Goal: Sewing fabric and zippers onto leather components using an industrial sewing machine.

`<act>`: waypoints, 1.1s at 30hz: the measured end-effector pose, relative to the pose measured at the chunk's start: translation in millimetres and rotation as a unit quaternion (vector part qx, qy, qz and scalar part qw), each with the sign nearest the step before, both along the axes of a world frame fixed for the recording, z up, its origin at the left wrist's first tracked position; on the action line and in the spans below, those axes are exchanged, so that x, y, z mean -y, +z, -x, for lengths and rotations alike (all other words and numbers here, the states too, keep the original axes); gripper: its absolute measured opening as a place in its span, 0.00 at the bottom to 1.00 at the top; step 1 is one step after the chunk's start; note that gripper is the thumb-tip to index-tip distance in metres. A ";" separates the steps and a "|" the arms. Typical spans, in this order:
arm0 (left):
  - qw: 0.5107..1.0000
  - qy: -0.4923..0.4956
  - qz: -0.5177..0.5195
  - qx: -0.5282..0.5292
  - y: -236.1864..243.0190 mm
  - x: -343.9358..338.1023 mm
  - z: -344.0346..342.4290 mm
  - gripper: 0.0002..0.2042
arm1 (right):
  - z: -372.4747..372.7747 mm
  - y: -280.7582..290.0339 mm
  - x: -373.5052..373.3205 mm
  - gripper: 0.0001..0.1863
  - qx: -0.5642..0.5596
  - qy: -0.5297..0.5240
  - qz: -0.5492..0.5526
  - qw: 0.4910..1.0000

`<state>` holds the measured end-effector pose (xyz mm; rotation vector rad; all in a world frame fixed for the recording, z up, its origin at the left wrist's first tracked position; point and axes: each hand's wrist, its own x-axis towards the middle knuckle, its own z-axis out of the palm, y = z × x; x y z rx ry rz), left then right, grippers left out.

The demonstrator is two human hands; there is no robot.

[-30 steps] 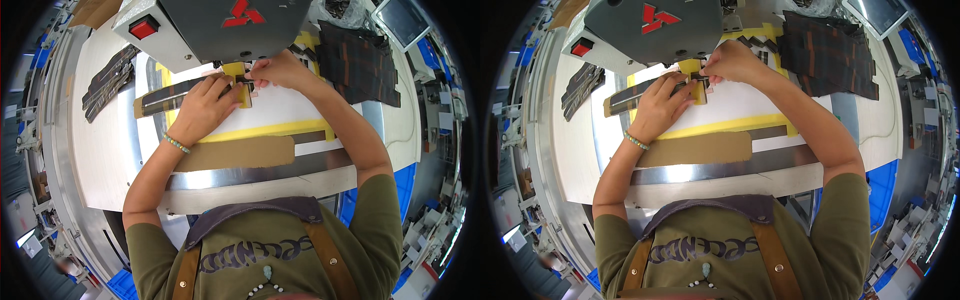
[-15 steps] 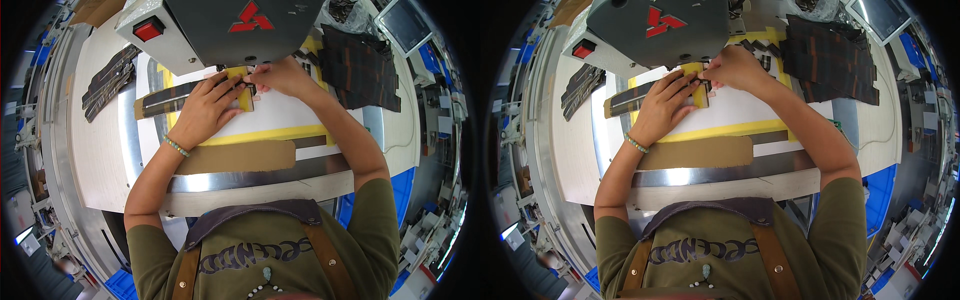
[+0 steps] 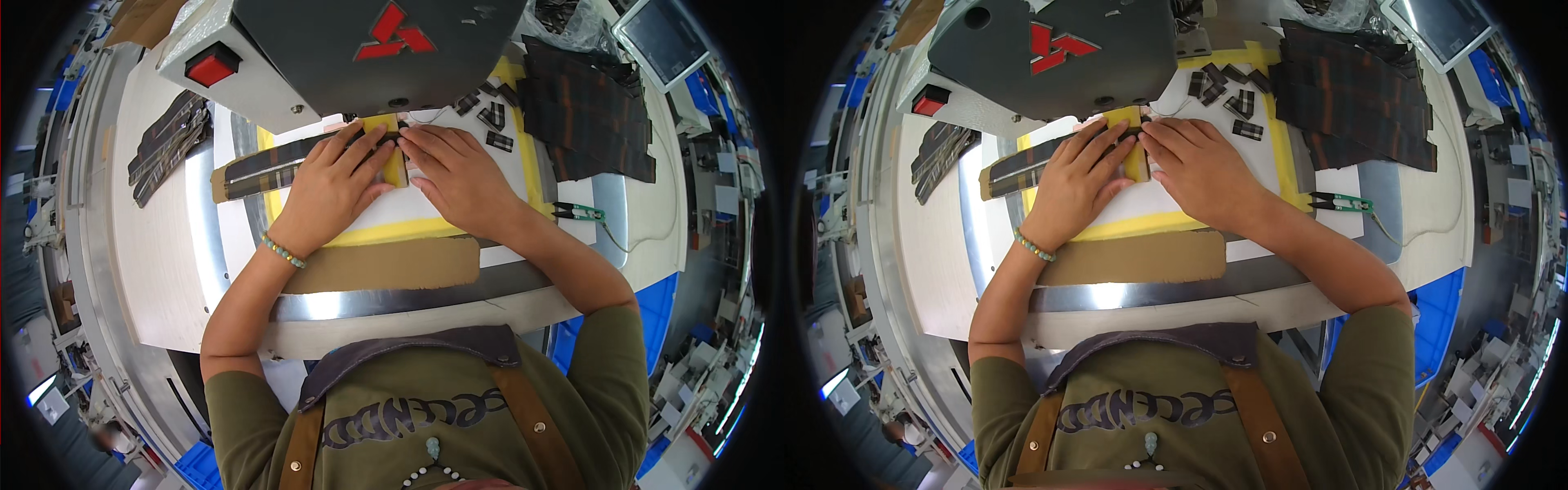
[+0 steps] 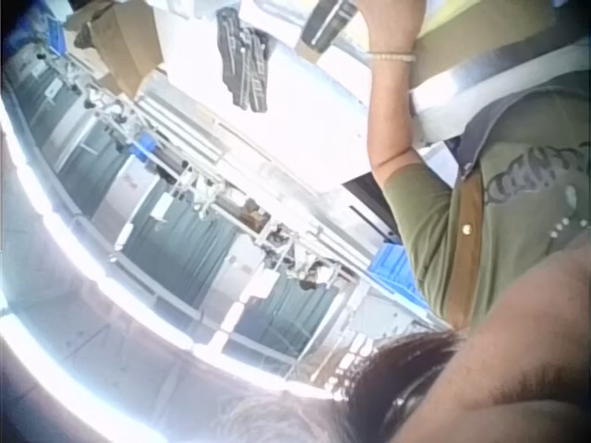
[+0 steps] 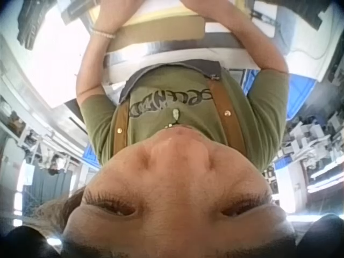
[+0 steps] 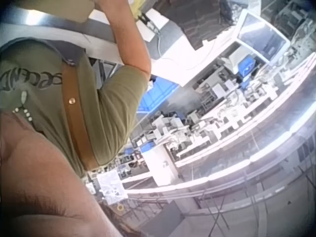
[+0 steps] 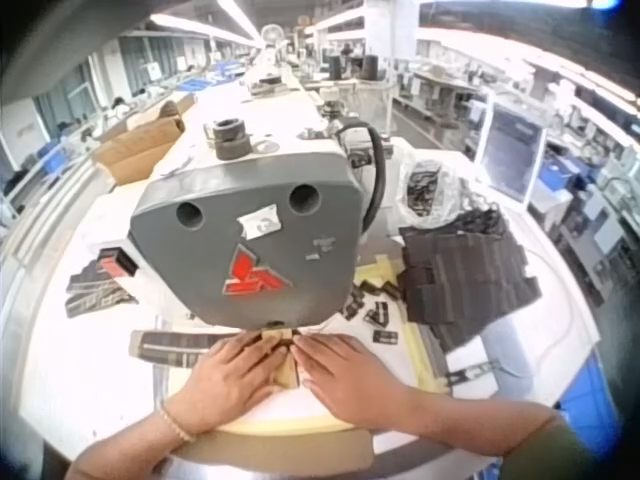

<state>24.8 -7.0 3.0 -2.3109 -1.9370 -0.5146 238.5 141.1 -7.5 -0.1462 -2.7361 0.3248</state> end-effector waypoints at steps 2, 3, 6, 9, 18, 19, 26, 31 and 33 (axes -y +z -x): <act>1.000 0.002 0.004 0.008 1.1 0.5 -0.4 0.29 | 1.7 0.9 1.0 0.26 0.000 -0.002 -0.002 1.000; 1.000 0.002 0.005 0.017 1.9 0.7 -0.6 0.29 | 2.0 0.0 1.2 0.26 0.003 0.001 -0.012 1.000; 0.999 0.001 0.002 0.032 4.4 -1.3 -0.7 0.28 | 2.1 -0.6 -0.4 0.25 0.008 0.003 -0.021 1.000; 0.999 -0.003 0.002 0.044 1.6 -0.4 1.4 0.28 | 2.0 0.3 -1.0 0.25 0.011 0.007 -0.019 1.000; 1.000 -0.013 0.010 -0.002 1.1 -1.5 0.5 0.32 | 2.5 -1.8 -2.4 0.25 -0.007 0.010 -0.019 1.000; 1.000 -0.013 0.010 -0.001 1.3 -1.1 -0.7 0.32 | 2.2 -2.4 -2.0 0.25 -0.007 0.009 -0.021 1.000; 1.000 -0.010 0.018 0.010 0.1 -1.3 2.3 0.32 | 3.1 0.1 -2.6 0.25 -0.005 0.011 -0.013 1.000; 0.996 0.021 0.002 0.083 3.5 0.7 -0.7 0.31 | 2.1 -0.4 -2.2 0.25 0.001 0.007 -0.012 1.000; 0.998 0.006 -0.003 0.063 2.3 1.5 0.6 0.32 | 3.0 -0.6 -2.8 0.25 -0.001 0.010 -0.012 1.000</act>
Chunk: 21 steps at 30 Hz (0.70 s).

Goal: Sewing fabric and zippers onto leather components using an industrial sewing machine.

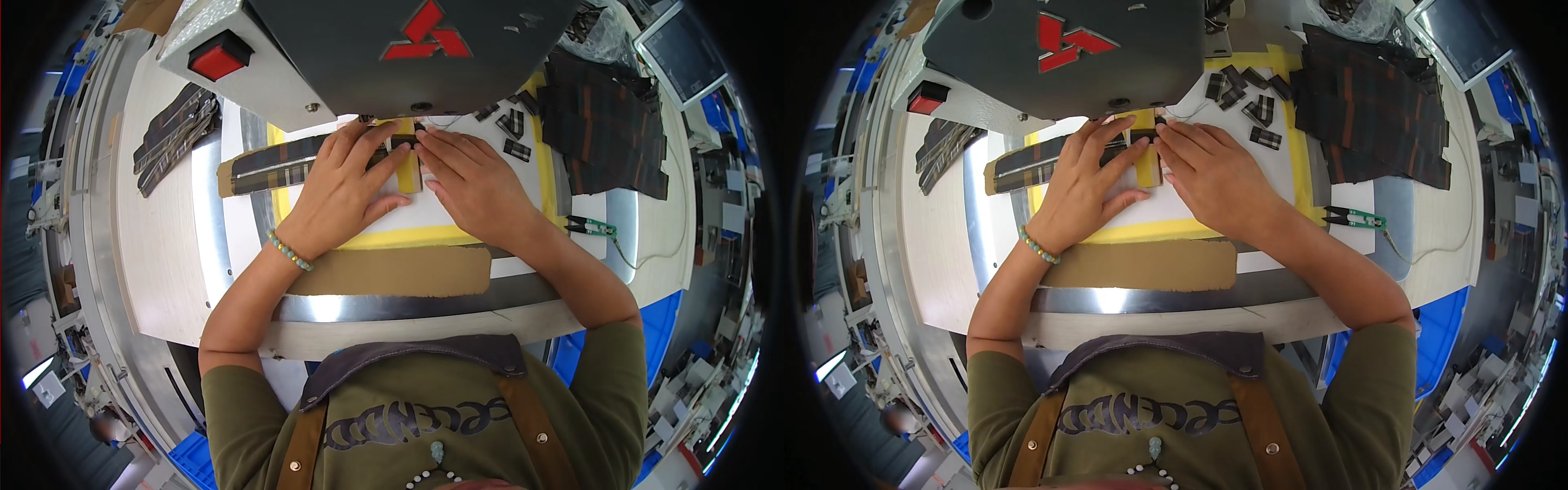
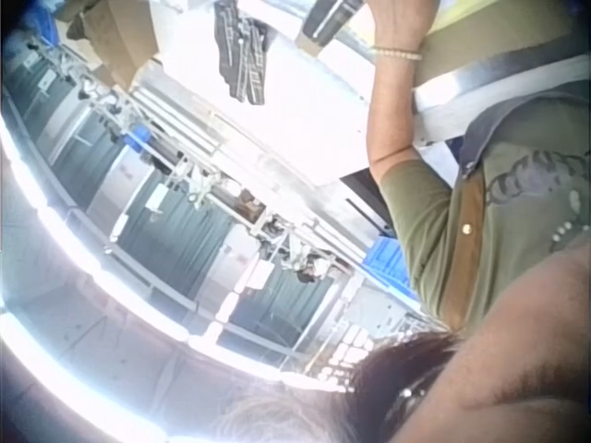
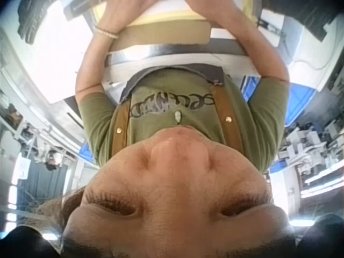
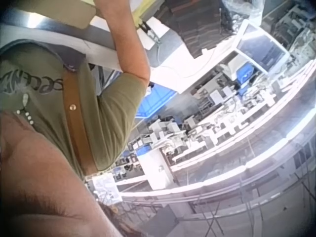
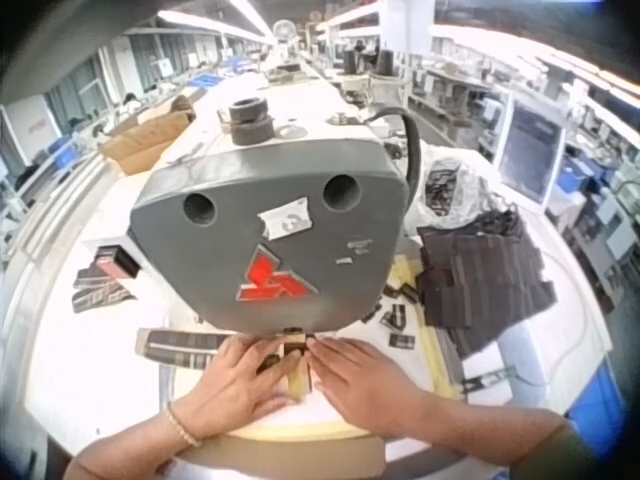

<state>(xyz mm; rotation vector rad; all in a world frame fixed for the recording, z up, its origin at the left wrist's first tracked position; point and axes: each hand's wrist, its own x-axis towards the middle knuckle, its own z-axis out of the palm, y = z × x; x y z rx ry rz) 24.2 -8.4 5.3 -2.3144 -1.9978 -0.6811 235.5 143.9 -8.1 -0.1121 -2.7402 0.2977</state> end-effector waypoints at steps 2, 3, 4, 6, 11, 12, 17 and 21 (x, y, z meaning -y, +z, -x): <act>1.000 -0.010 0.008 -0.018 -0.5 -1.3 1.0 0.32 | -0.3 0.0 0.2 0.25 0.000 0.000 0.001 1.000; 0.999 -0.021 0.016 -0.037 -0.8 -1.8 1.3 0.32 | -0.5 0.5 0.3 0.25 0.001 0.000 -0.002 1.000; 0.999 -0.021 0.017 -0.036 -1.3 -1.7 1.0 0.32 | -1.0 0.8 0.2 0.26 0.003 -0.001 -0.006 1.000; 0.999 -0.016 0.017 -0.037 -2.0 -1.1 -0.1 0.32 | -1.3 1.5 -0.3 0.25 0.000 -0.001 -0.001 1.000; 0.998 -0.018 0.019 -0.056 -2.7 -2.0 -3.3 0.32 | -5.9 0.0 -6.8 0.23 -0.024 -0.021 0.059 0.998; 0.998 -0.018 0.016 -0.065 -2.3 -2.2 -3.7 0.32 | -6.7 3.1 -7.6 0.23 -0.027 -0.025 0.063 0.997; 0.997 -0.023 0.006 -0.070 -1.5 -2.8 -4.5 0.32 | -0.8 -0.8 -5.6 0.22 -0.032 0.022 0.014 0.999; 0.998 -0.025 -0.002 -0.061 -1.9 -2.4 -3.5 0.33 | -1.2 -1.9 -4.5 0.22 -0.038 0.011 0.037 0.999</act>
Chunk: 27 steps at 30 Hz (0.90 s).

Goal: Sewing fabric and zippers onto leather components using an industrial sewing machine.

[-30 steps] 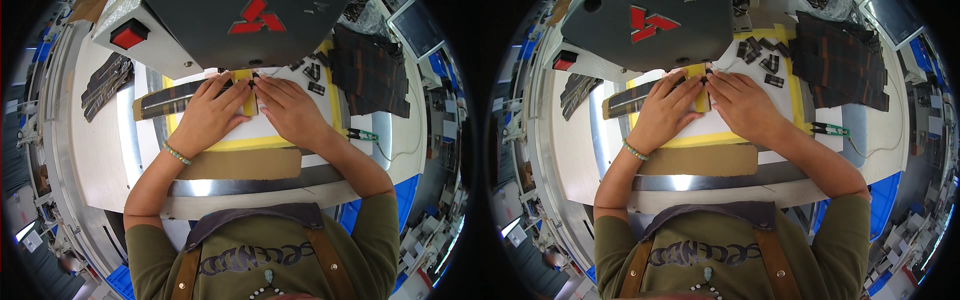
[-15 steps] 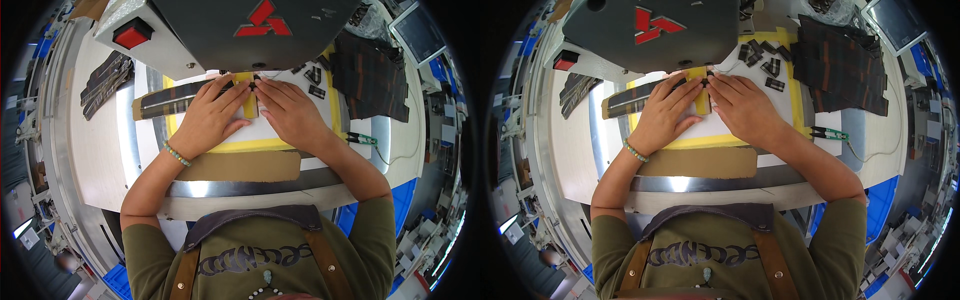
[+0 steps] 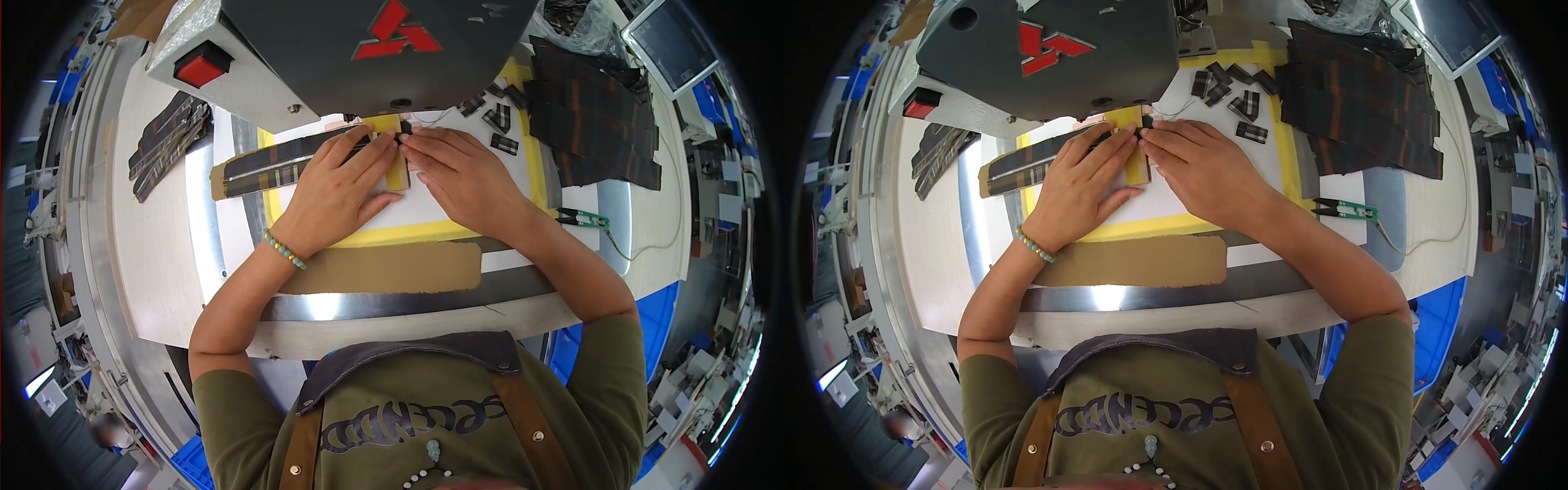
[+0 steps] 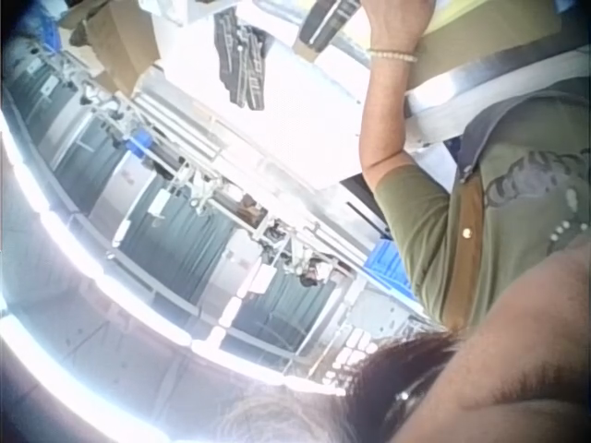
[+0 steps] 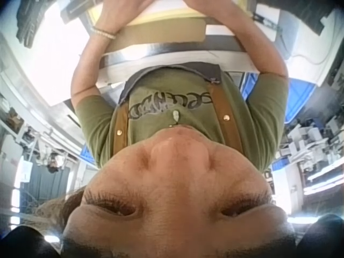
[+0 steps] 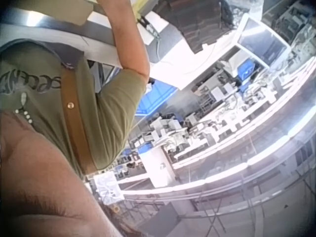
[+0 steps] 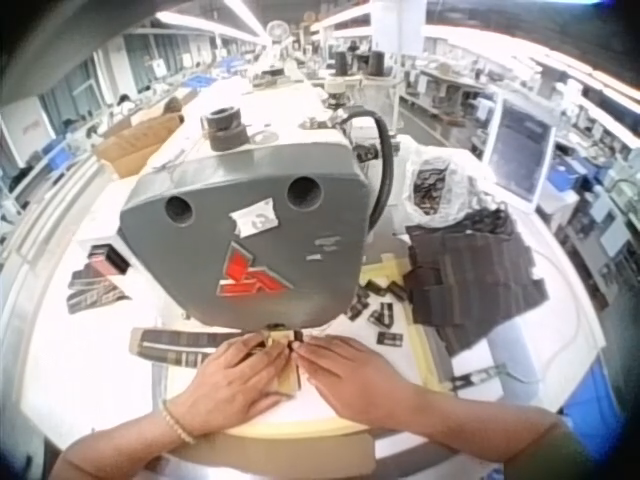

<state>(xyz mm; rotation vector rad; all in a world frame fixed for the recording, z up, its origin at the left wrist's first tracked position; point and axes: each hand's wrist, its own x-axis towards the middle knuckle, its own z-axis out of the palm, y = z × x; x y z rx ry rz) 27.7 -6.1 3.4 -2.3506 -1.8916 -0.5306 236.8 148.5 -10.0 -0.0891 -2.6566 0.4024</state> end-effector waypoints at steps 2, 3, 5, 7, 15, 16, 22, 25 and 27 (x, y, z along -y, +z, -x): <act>1.000 -0.005 -0.002 -0.001 0.0 0.9 1.1 0.33 | -0.4 -1.9 -0.7 0.21 -0.002 -0.002 -0.001 1.000; 1.000 -0.008 -0.004 -0.001 0.5 1.2 1.9 0.33 | 0.2 -3.2 -2.0 0.21 -0.009 0.003 -0.003 1.000; 1.000 -0.015 -0.002 -0.025 4.0 2.0 4.1 0.33 | 0.4 -4.3 -3.5 0.20 -0.016 0.005 -0.002 1.000; 0.999 -0.021 0.000 -0.050 6.0 2.4 7.6 0.33 | 0.4 -4.0 -5.1 0.19 -0.021 0.006 -0.012 1.000; 0.999 -0.026 0.033 0.000 -0.5 5.8 15.8 0.32 | 0.6 -4.2 -4.9 0.19 -0.019 0.009 -0.004 1.000; 0.999 -0.026 0.033 0.001 -0.7 5.9 15.3 0.32 | 0.2 -4.3 -4.6 0.19 -0.018 0.009 -0.004 1.000; 0.998 -0.022 0.042 0.029 1.5 3.9 14.1 0.32 | -1.4 -3.4 -4.0 0.19 -0.012 0.003 -0.012 1.000; 0.998 -0.019 0.044 0.040 0.2 4.0 15.1 0.31 | -1.7 -1.4 -4.3 0.19 -0.014 0.008 -0.004 1.000; 0.999 -0.022 0.024 0.022 -0.4 3.4 15.6 0.29 | -4.1 -3.7 -6.7 0.19 -0.014 0.008 0.015 1.000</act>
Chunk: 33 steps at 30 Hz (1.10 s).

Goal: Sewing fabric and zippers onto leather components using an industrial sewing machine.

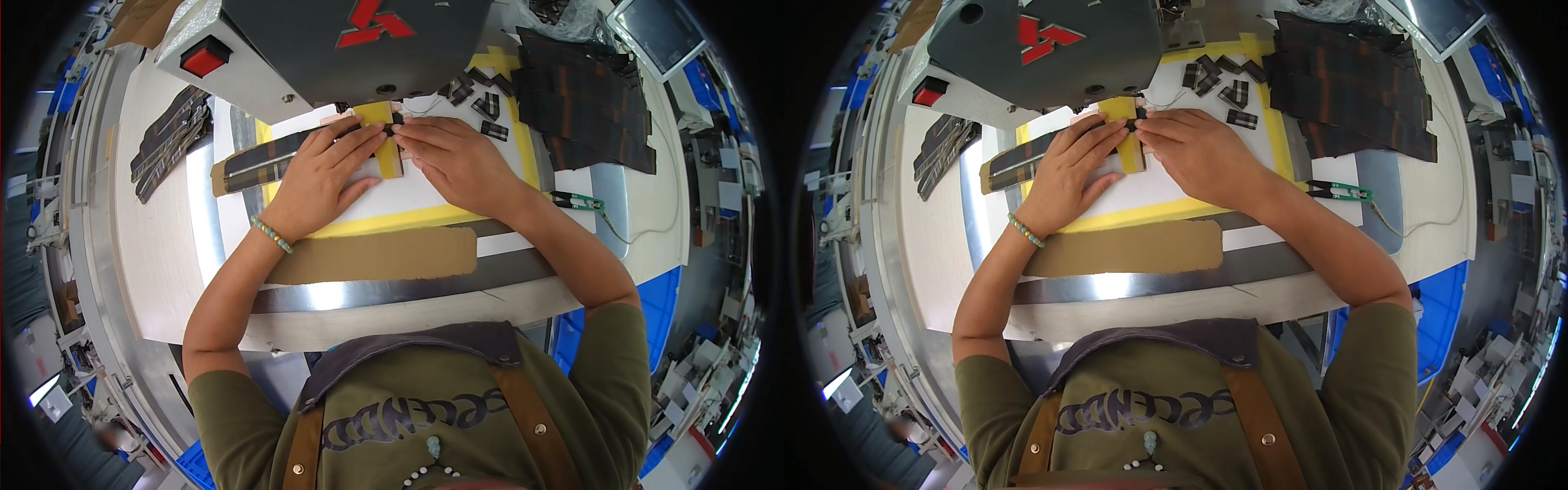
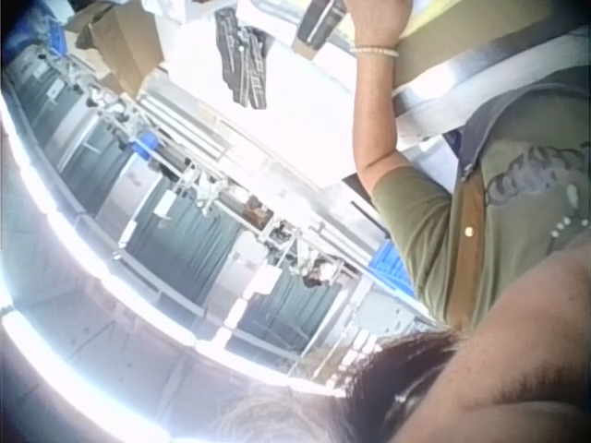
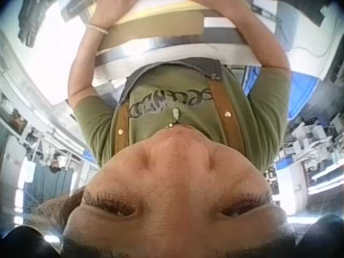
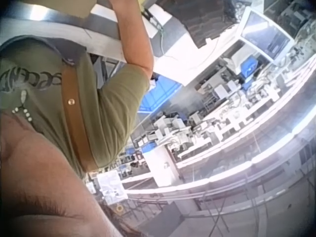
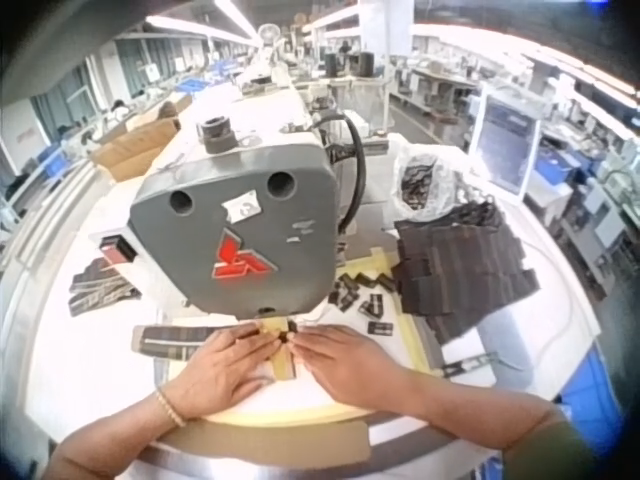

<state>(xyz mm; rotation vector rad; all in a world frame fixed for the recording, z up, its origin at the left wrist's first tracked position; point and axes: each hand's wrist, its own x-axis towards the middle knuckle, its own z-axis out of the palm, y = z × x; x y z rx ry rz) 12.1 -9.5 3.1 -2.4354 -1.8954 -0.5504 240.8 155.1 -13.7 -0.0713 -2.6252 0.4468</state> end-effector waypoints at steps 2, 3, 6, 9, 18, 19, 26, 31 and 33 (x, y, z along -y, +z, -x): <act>1.000 0.004 -0.001 -0.009 0.5 1.0 0.3 0.29 | -1.2 3.9 -1.3 0.19 -0.001 0.006 0.021 1.000; 1.000 0.005 0.000 -0.019 1.0 1.5 0.5 0.29 | -2.6 8.1 -2.8 0.20 0.003 -0.014 0.055 0.998; 1.000 0.004 0.010 -0.013 3.7 -0.2 -1.5 0.30 | -8.6 4.5 -8.5 0.20 0.013 -0.042 0.045 0.998; 1.000 0.008 0.008 -0.018 1.0 0.3 -1.7 0.30 | -6.4 -3.3 -9.1 0.21 0.027 -0.045 -0.021 0.998; 0.999 0.011 -0.023 -0.047 0.4 -10.6 1.5 0.29 | -2.9 -1.7 -21.9 0.22 0.031 -0.042 -0.053 0.997; 0.999 0.009 -0.025 -0.047 2.8 -16.5 2.4 0.29 | -1.1 -0.9 -29.2 0.22 0.031 -0.046 -0.033 0.998; 1.000 0.019 0.012 -0.009 2.7 -24.4 7.6 0.29 | 3.9 -3.3 -35.0 0.20 0.026 -0.055 -0.021 0.998; 1.000 0.014 -0.003 -0.016 1.8 -25.8 9.1 0.28 | 4.0 -2.5 -34.9 0.19 0.017 -0.056 -0.014 0.998; 1.000 0.012 -0.005 -0.014 1.0 -25.9 9.4 0.29 | 3.1 -1.8 -34.4 0.20 0.017 -0.054 -0.021 0.998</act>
